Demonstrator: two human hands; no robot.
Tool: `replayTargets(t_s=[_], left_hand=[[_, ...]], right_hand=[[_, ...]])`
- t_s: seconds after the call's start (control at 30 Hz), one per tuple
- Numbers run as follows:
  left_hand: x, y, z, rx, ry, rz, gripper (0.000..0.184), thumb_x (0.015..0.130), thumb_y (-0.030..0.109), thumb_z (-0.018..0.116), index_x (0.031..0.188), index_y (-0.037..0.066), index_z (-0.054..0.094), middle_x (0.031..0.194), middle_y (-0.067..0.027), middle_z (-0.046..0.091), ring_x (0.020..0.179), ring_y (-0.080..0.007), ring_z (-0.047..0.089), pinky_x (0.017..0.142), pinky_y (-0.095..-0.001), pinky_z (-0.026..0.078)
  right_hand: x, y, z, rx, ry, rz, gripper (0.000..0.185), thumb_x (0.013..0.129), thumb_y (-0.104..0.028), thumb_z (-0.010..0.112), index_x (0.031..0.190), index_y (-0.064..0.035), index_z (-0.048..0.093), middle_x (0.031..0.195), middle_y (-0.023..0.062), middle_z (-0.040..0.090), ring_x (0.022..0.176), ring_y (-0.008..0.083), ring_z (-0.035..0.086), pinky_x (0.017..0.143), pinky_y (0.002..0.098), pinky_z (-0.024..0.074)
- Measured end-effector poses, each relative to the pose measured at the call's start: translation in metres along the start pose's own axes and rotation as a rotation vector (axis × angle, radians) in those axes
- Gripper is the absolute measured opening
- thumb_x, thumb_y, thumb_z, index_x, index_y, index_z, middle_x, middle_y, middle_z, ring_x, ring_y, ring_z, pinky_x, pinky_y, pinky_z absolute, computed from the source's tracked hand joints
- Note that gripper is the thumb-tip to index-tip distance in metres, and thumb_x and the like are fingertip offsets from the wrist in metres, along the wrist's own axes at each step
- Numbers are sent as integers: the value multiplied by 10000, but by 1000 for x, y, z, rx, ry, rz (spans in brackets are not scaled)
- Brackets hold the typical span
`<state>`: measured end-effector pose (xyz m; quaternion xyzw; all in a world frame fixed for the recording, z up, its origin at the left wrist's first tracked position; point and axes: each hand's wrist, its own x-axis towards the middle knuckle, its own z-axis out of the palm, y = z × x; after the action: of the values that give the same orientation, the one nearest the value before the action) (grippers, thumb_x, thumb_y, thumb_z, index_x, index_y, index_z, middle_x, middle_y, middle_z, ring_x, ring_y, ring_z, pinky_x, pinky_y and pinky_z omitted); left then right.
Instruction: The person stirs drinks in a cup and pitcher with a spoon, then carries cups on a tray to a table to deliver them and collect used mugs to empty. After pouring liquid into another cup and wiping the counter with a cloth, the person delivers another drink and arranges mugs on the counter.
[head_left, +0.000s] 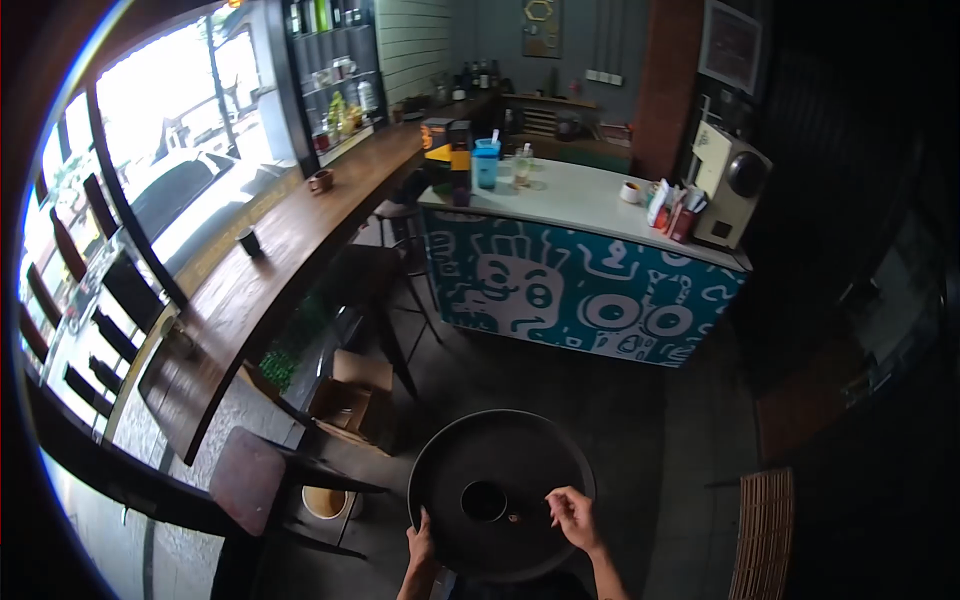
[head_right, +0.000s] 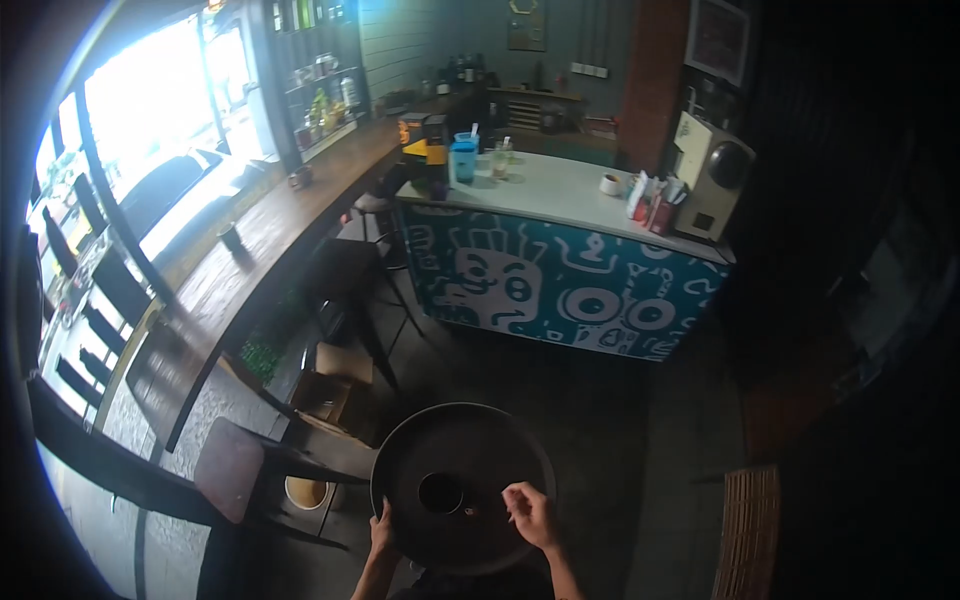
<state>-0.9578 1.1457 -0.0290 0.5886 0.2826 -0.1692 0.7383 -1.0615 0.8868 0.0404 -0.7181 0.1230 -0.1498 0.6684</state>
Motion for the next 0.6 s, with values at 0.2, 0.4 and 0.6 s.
replayTargets(t_s=[0.2, 0.4, 0.6], left_hand=[[-42, -19, 149, 76, -207, 6, 529, 960, 459, 591, 1057, -62, 580, 868, -80, 615, 746, -177, 609, 645, -338, 539], [-47, -71, 283, 236, -301, 37, 474, 953, 461, 608, 660, 112, 476, 559, 61, 417, 465, -61, 378, 424, -272, 305], [-60, -86, 407, 445, -470, 73, 533, 959, 453, 602, 575, 138, 410, 526, 72, 371, 447, -54, 352, 415, -272, 275]], right_hand=[[1, -15, -182, -650, 683, -218, 167, 931, -140, 633, 1011, -1, 586, 893, 93, 538, 848, 175, 553, 755, 306, 448], [-2, 59, -309, 38, 615, 392, 672, 982, -528, 487, 1410, -12, 431, 1417, 158, 450, 1328, 262, 405, 1097, 389, 320], [-11, 78, -385, 66, 913, 524, 750, 966, -553, 484, 1434, 5, 305, 1509, 172, 273, 1391, 294, 281, 1131, 413, 255]])
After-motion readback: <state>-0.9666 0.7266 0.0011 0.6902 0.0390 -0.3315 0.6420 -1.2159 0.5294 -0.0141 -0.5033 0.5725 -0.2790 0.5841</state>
